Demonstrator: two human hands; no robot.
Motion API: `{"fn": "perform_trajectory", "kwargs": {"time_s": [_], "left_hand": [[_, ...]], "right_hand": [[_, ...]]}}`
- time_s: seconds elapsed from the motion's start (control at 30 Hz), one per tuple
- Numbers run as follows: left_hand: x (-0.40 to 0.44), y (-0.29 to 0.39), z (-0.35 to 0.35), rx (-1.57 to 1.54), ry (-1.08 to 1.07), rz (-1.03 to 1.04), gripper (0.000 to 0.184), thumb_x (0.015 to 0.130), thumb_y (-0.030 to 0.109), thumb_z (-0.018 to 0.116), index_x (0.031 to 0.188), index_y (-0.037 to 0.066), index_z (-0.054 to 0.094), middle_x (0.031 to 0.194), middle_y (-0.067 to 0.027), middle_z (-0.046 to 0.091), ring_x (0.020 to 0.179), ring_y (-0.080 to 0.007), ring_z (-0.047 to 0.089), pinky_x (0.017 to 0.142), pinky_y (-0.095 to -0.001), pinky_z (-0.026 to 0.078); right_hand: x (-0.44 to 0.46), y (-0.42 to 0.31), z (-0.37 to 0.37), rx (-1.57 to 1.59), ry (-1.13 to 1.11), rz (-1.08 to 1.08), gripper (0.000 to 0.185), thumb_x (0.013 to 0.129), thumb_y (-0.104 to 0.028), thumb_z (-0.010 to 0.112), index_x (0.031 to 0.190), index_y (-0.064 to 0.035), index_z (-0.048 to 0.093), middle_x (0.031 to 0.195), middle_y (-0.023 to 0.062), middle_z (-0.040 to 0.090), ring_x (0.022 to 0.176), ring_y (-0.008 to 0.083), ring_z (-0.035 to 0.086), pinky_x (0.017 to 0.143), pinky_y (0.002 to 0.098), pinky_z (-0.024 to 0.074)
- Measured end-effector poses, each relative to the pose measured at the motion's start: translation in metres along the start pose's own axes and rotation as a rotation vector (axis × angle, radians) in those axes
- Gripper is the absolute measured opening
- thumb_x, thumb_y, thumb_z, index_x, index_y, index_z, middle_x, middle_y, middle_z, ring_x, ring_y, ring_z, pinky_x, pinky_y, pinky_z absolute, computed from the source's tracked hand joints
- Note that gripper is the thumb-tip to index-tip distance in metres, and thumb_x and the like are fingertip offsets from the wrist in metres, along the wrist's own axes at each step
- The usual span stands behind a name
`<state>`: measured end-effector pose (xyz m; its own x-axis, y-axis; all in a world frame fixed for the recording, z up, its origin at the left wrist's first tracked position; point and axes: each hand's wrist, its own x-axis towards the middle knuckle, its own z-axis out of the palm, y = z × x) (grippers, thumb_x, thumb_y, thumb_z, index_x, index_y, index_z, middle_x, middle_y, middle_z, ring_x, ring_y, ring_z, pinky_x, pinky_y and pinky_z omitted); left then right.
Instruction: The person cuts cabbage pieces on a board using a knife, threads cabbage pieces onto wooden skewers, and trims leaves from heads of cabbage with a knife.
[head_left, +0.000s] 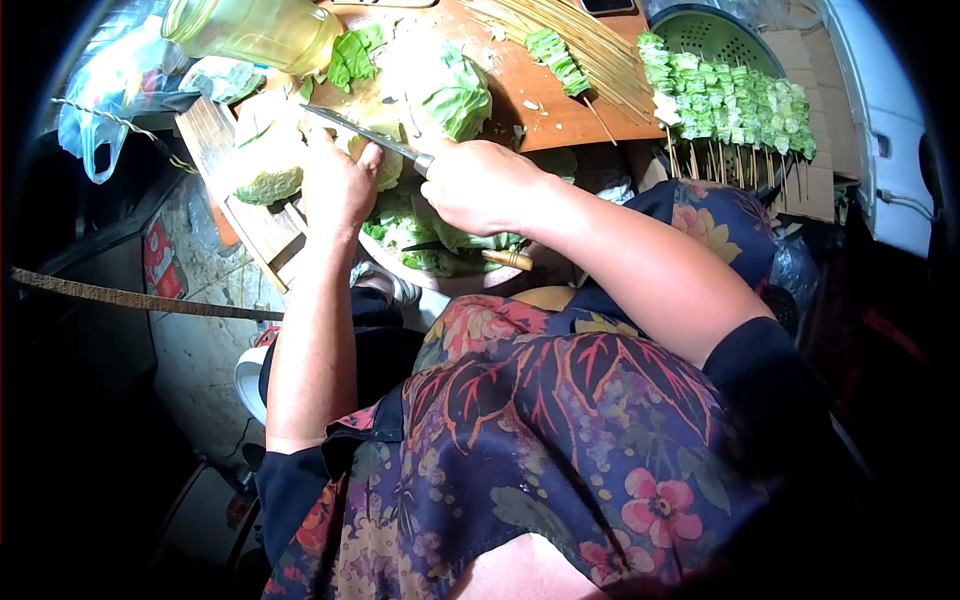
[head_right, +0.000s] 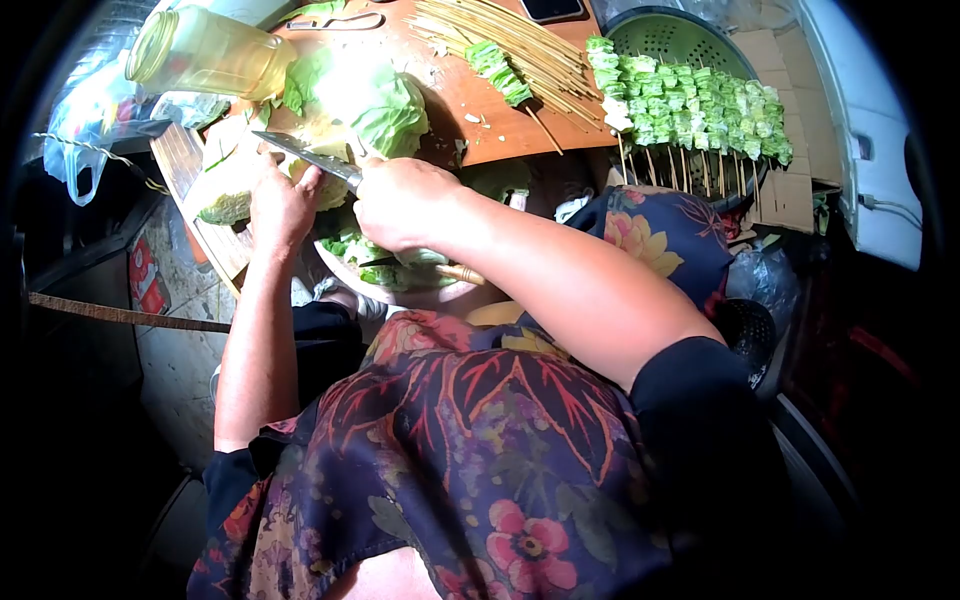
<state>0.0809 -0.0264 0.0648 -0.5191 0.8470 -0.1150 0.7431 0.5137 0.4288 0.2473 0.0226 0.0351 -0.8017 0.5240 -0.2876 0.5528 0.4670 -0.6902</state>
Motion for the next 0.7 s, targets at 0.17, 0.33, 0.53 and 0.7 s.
{"fn": "perform_trajectory", "kwargs": {"time_s": [0.17, 0.33, 0.53, 0.7], "left_hand": [[-0.005, -0.004, -0.001, 0.021, -0.008, -0.07, 0.058, 0.078, 0.025, 0.07, 0.122, -0.006, 0.048, 0.114, -0.0276, 0.057, 0.108, -0.0381, 0.056, 0.094, -0.04, 0.043], [0.009, -0.033, -0.01, -0.037, 0.033, -0.021, 0.054, 0.075, 0.021, 0.072, 0.121, 0.0, 0.052, 0.114, -0.0243, 0.06, 0.107, -0.0334, 0.059, 0.094, -0.0364, 0.044], [0.073, -0.071, -0.02, -0.041, 0.14, 0.137, 0.056, 0.07, -0.002, 0.069, 0.122, 0.007, 0.052, 0.116, -0.0147, 0.054, 0.114, -0.0265, 0.052, 0.097, -0.0329, 0.041], [0.123, -0.093, -0.032, -0.037, -0.09, 0.12, 0.063, 0.068, 0.007, 0.068, 0.129, 0.007, 0.049, 0.121, -0.0211, 0.057, 0.113, -0.0337, 0.054, 0.097, -0.037, 0.042]], "right_hand": [[-0.012, -0.008, -0.005, 0.15, -0.054, 0.249, 0.043, 0.087, -0.028, 0.05, 0.118, 0.0012, 0.05, 0.102, 0.0266, 0.062, 0.095, 0.0393, 0.062, 0.085, 0.0448, 0.0482], [-0.023, -0.007, -0.005, 0.191, 0.042, 0.178, 0.047, 0.086, -0.031, 0.052, 0.121, -0.0002, 0.047, 0.105, 0.0258, 0.061, 0.094, 0.0414, 0.06, 0.084, 0.0456, 0.048], [-0.037, -0.011, -0.008, 0.285, 0.153, 0.014, 0.042, 0.084, -0.032, 0.056, 0.113, -0.0025, 0.048, 0.089, 0.0257, 0.063, 0.083, 0.0421, 0.061, 0.076, 0.0474, 0.0491], [-0.045, -0.024, -0.023, 0.433, 0.199, 0.019, 0.038, 0.084, -0.029, 0.059, 0.107, -0.001, 0.049, 0.08, 0.0244, 0.062, 0.078, 0.0416, 0.061, 0.071, 0.0466, 0.0486]]}}
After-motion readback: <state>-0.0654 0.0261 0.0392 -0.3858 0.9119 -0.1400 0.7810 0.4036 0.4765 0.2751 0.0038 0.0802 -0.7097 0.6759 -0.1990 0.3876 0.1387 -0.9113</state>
